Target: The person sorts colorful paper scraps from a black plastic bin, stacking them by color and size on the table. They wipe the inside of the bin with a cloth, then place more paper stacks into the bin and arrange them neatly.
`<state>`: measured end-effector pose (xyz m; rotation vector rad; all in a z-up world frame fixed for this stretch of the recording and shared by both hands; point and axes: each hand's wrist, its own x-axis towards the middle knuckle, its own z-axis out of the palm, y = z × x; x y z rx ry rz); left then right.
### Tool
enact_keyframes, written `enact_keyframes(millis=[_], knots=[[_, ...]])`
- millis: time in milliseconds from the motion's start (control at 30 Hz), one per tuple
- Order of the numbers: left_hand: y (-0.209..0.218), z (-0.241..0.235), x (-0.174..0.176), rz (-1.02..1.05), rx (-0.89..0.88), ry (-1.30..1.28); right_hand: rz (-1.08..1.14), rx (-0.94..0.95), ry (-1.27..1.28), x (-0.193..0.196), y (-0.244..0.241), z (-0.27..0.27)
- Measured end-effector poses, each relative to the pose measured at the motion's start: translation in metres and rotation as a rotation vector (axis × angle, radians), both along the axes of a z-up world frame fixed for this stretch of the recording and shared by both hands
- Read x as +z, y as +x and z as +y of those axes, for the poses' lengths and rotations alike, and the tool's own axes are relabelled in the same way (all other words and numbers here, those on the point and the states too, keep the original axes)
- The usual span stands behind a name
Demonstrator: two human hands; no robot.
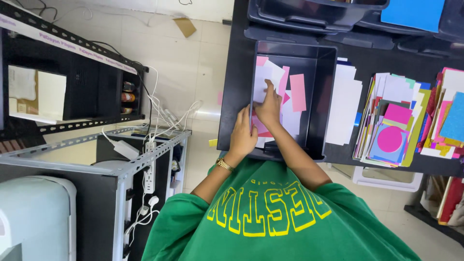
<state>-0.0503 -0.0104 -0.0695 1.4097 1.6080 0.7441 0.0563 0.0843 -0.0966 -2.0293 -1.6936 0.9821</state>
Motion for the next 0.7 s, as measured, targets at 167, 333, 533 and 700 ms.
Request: enact_keyframes(millis=[167,333,533,700], knots=[[0.0,-0.001,0.0,0.006,-0.002,-0.017,-0.001,-0.026,0.036,-0.008,0.004,-0.004],[0.0,0.0,0.003,0.005,-0.008,-0.057,0.02,-0.073,0.031,-0.005,0.009,-0.004],[-0.001,0.0,0.006,-0.011,-0.007,-0.052,0.509,-0.412,0.025,-0.047,0.041,0.017],[0.0,0.0,0.006,0.004,-0.004,-0.058,0.561,-0.276,-0.091,-0.054,0.036,0.01]])
